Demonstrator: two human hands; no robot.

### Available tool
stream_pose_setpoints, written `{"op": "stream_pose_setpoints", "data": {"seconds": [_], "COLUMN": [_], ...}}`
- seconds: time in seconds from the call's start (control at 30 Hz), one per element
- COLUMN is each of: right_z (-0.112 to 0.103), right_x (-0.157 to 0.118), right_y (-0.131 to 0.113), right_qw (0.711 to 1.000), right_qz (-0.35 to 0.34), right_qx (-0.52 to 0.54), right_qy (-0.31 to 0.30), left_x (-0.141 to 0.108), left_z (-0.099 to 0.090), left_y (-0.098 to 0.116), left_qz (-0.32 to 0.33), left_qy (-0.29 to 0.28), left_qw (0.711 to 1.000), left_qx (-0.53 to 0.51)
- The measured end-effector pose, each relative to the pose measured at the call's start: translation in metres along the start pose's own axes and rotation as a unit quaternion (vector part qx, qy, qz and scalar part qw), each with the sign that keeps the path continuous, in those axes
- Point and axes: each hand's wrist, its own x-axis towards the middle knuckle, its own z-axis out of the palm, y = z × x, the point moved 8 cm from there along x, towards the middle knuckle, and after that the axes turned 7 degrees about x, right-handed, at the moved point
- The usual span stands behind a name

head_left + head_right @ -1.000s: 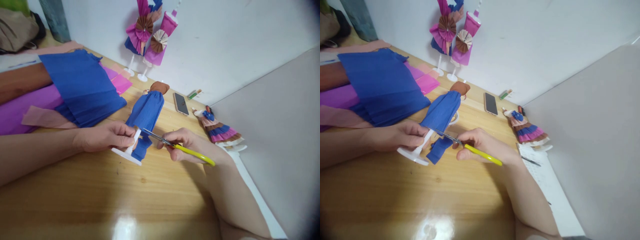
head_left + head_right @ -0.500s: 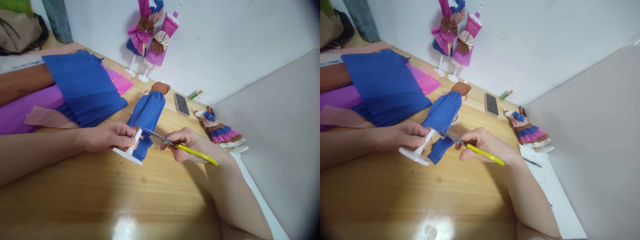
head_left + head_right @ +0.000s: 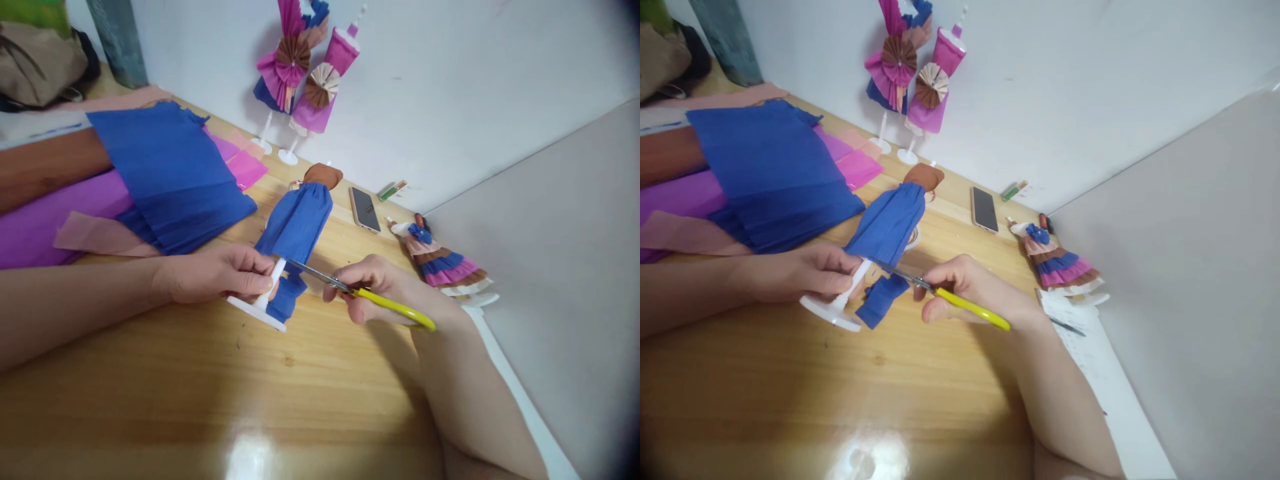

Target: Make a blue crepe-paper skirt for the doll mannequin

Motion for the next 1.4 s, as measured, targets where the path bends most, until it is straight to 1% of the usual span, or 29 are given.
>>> {"op": "stream_pose_setpoints", "data": {"seconds": [0.2, 0.33, 0.43, 0.53, 0.7, 0.87, 0.97, 1.1, 1.33, 1.4], "right_z": [0.000, -0.001, 0.004, 0.008, 0.009, 0.013, 0.012, 0.015, 0.019, 0.019], "right_x": [0.000, -0.001, -0.003, -0.004, -0.004, -0.005, -0.003, 0.000, 0.004, 0.006], "right_y": [0.001, 0.002, 0.002, -0.004, -0.012, -0.007, -0.007, -0.005, 0.001, -0.002], "right_qw": [1.000, 1.000, 0.999, 0.998, 0.996, 0.990, 0.992, 0.995, 0.994, 0.994], "right_qz": [0.012, 0.003, -0.005, -0.028, -0.067, -0.073, -0.067, -0.042, -0.037, -0.050], "right_qx": [-0.006, -0.001, 0.024, 0.030, -0.018, -0.055, -0.058, -0.019, 0.055, 0.062], "right_qy": [0.000, 0.002, -0.024, -0.046, -0.055, -0.108, -0.093, -0.084, -0.083, -0.078], "left_x": [0.001, 0.000, 0.000, 0.000, 0.000, 0.000, 0.000, 0.001, 0.001, 0.001], "left_z": [0.000, -0.001, 0.000, 0.001, 0.002, 0.001, 0.001, 0.001, 0.003, 0.002], "left_y": [0.002, 0.001, 0.001, 0.002, 0.003, 0.001, 0.000, 0.001, 0.000, -0.001], "left_qz": [0.003, -0.004, -0.006, -0.001, 0.008, 0.015, 0.017, 0.020, 0.026, 0.026], "left_qy": [-0.001, 0.004, 0.004, -0.004, -0.005, -0.006, -0.009, -0.008, -0.017, -0.021], "left_qw": [1.000, 1.000, 1.000, 1.000, 1.000, 1.000, 1.000, 1.000, 1.000, 0.999], "left_qx": [0.020, 0.028, 0.028, 0.022, 0.022, 0.013, 0.006, 0.002, 0.001, 0.007]}}
